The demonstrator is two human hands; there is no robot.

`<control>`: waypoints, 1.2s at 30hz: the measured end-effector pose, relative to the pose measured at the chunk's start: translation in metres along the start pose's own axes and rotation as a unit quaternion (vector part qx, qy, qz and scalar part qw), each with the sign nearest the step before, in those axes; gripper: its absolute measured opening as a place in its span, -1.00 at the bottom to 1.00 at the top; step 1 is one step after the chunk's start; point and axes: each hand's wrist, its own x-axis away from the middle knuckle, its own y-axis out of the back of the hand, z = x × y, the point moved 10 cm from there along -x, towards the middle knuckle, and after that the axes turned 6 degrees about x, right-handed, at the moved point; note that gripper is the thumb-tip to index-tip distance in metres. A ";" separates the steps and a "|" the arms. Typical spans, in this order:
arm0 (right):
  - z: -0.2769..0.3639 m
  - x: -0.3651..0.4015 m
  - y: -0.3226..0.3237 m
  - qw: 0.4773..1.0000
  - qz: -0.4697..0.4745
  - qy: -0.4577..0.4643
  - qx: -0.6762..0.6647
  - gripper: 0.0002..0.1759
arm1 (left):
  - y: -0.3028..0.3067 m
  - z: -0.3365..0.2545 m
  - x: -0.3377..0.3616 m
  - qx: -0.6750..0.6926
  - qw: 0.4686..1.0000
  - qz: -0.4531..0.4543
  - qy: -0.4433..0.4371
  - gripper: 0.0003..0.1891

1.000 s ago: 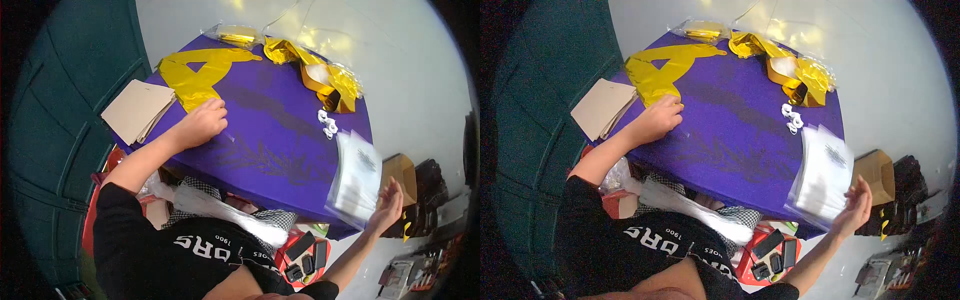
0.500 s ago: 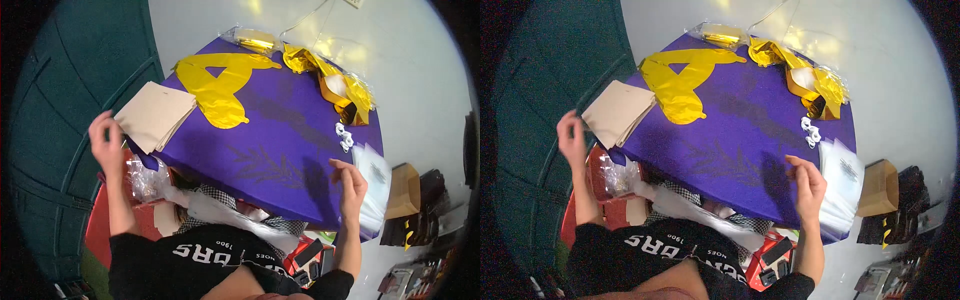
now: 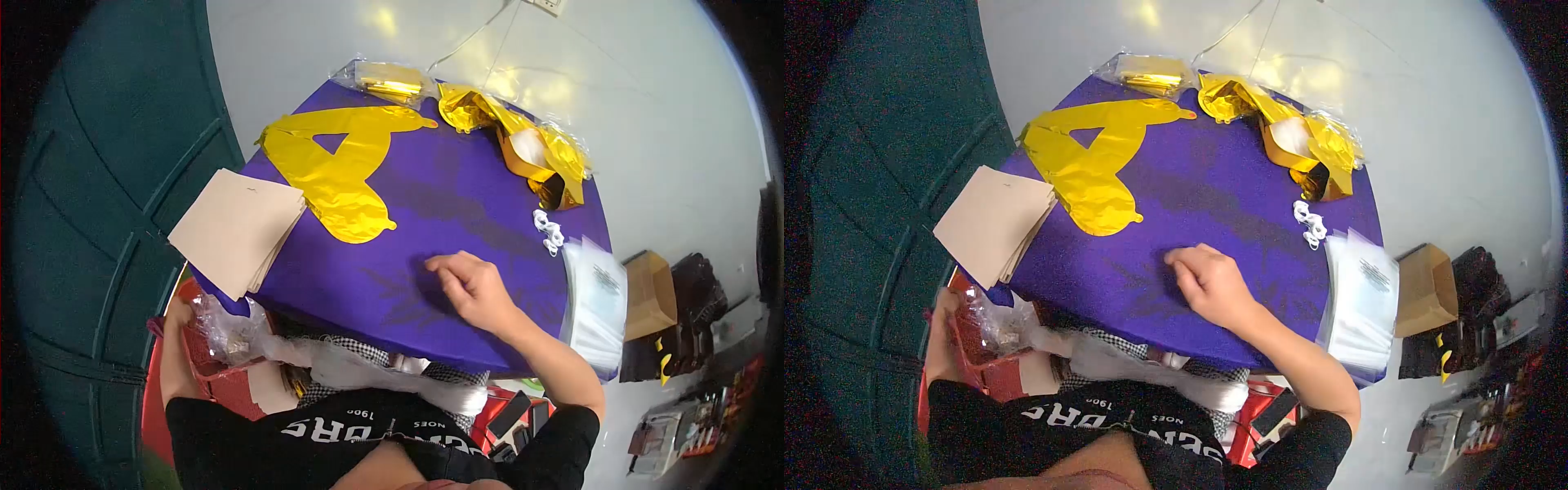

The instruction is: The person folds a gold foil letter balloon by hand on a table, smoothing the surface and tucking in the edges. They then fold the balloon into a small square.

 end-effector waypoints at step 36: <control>-0.038 -0.180 -0.107 0.986 0.117 -0.120 0.002 -0.82 | 0.225 -0.515 0.009 0.153 0.850 0.128 -0.487 -0.76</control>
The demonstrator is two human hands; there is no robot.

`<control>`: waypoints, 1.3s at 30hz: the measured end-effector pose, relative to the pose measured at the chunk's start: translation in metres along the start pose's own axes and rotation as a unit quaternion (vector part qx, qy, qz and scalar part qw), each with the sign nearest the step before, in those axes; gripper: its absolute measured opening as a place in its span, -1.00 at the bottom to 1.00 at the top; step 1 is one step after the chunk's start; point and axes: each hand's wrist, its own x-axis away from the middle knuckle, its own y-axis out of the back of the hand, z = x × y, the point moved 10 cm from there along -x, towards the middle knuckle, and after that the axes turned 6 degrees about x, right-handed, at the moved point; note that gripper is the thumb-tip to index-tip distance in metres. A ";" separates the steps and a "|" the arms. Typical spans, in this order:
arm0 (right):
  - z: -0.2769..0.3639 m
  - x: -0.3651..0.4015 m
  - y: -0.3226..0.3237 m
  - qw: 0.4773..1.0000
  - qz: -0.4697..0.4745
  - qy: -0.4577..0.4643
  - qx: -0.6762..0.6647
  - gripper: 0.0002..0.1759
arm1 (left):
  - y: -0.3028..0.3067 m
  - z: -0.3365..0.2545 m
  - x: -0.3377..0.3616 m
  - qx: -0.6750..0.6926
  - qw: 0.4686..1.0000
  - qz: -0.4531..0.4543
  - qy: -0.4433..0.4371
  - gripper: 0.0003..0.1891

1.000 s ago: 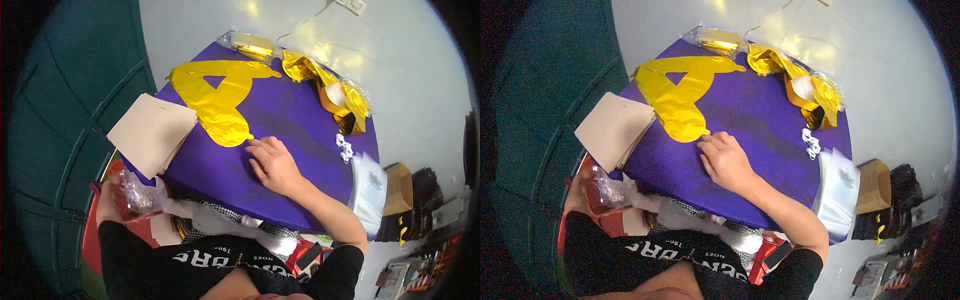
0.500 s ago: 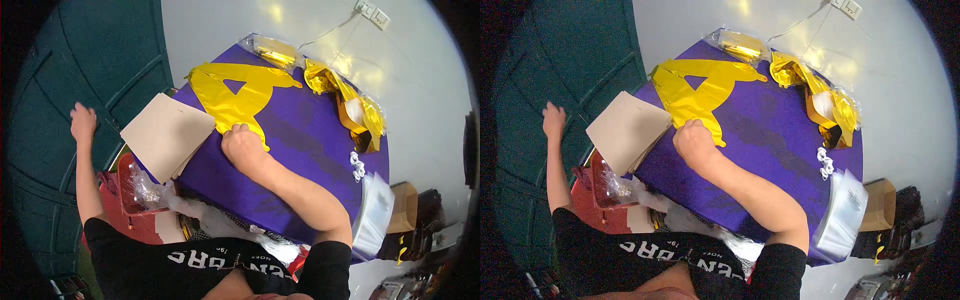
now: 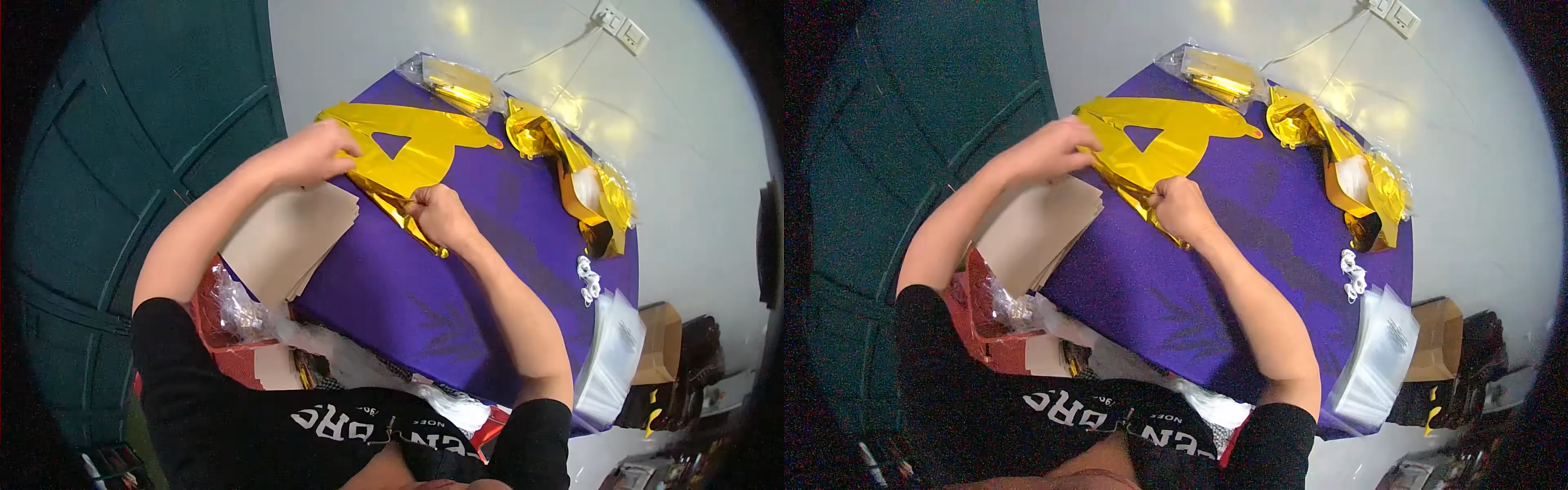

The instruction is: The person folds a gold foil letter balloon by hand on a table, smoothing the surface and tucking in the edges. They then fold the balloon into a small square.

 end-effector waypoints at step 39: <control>-0.033 0.033 0.006 0.988 -0.119 -0.032 -0.095 -0.77 | -0.099 0.014 -0.062 0.347 0.933 0.097 -0.004 -0.85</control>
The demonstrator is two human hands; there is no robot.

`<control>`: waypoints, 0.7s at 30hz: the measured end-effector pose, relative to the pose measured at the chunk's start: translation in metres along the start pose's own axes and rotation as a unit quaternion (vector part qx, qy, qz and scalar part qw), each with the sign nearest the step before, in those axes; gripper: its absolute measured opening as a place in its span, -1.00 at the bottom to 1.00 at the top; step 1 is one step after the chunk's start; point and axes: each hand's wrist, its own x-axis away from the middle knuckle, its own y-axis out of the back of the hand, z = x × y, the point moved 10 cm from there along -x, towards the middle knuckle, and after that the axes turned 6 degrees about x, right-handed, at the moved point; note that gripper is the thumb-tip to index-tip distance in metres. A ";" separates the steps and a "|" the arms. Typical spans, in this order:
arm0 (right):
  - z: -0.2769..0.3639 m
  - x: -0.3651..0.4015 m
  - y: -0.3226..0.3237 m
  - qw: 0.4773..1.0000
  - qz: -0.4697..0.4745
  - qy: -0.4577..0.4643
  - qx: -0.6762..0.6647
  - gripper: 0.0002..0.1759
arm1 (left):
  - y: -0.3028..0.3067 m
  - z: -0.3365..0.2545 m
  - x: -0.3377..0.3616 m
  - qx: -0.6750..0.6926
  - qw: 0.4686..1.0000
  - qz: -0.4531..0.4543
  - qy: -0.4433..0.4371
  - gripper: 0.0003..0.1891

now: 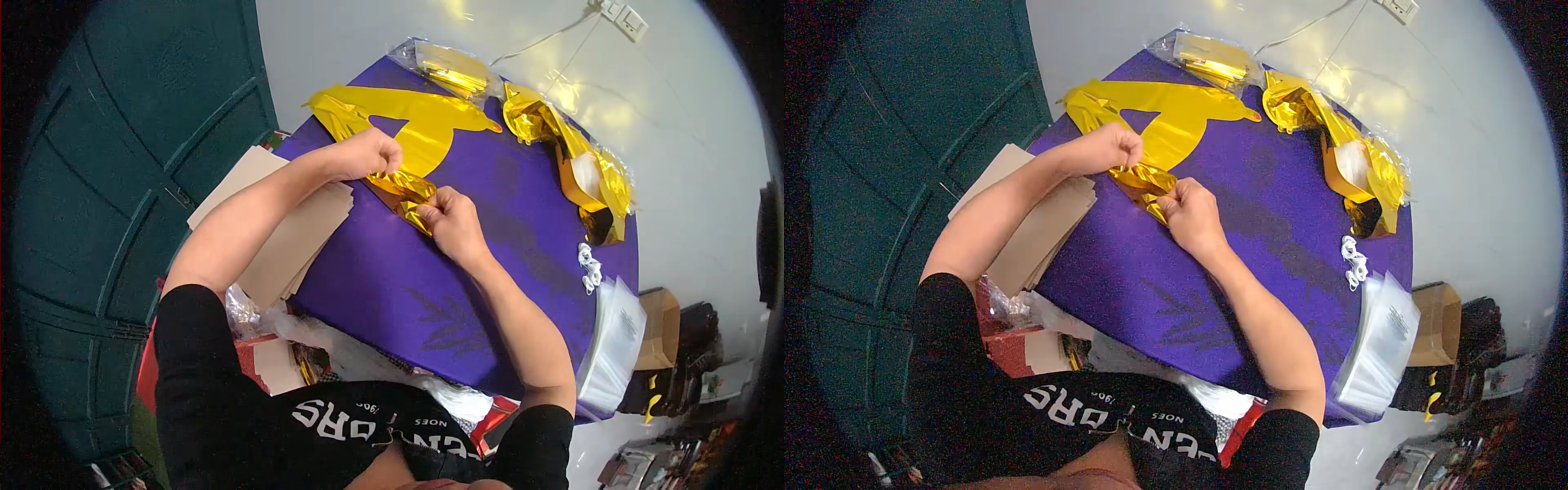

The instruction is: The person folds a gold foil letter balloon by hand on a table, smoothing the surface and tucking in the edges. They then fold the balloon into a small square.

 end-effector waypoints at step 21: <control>0.051 0.025 0.006 0.971 -0.039 0.220 0.086 -0.47 | -0.004 0.000 0.008 -0.025 0.996 -0.003 0.088 -0.89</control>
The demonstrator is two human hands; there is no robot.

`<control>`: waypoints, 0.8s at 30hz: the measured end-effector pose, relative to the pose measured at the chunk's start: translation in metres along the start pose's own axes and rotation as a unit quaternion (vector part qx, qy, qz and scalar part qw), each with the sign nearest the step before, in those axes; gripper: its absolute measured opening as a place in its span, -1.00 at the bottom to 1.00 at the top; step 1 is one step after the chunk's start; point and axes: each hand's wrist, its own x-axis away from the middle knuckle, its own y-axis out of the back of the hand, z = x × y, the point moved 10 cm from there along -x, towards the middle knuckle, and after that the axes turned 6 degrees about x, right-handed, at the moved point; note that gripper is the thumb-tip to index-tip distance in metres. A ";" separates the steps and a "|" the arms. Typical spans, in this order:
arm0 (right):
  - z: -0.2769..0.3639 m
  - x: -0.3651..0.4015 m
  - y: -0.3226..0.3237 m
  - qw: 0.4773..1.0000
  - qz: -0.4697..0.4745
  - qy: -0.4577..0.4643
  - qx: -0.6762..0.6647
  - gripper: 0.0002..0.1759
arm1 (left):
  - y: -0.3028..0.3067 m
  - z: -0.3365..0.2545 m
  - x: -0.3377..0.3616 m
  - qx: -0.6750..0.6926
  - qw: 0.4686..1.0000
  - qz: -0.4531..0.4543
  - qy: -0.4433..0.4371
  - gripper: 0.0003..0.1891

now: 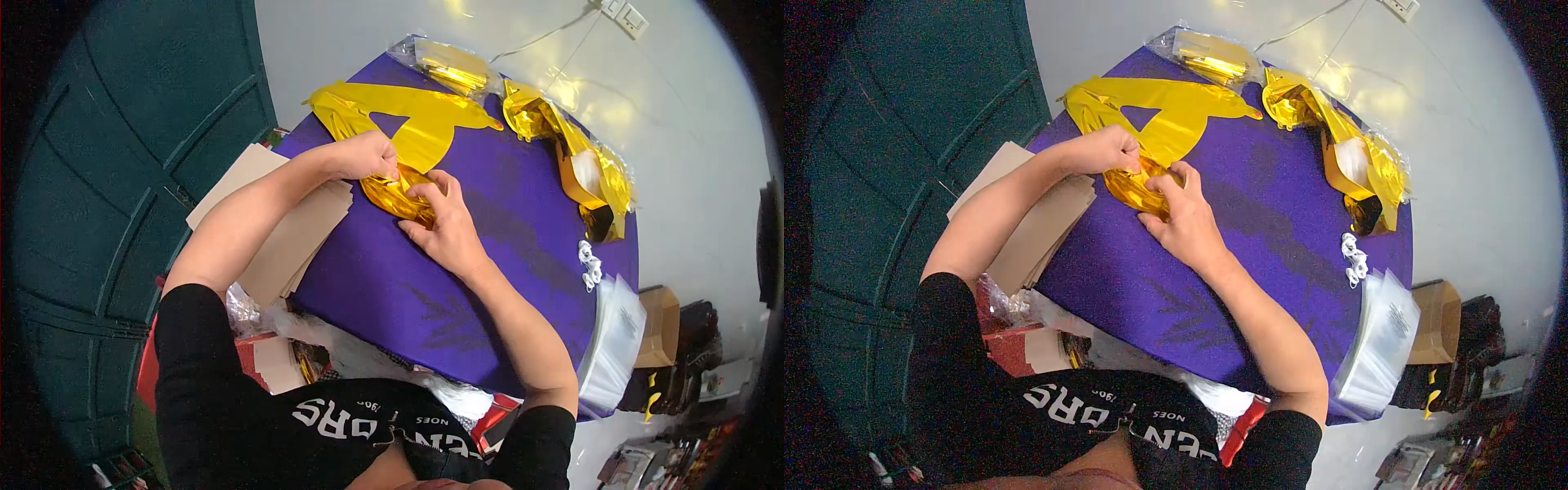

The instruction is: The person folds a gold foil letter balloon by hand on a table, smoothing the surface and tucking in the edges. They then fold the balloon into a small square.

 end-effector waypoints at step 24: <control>0.001 0.007 -0.008 0.997 -0.039 0.033 0.052 -0.85 | 0.003 0.011 -0.004 0.029 0.998 -0.034 0.038 -0.78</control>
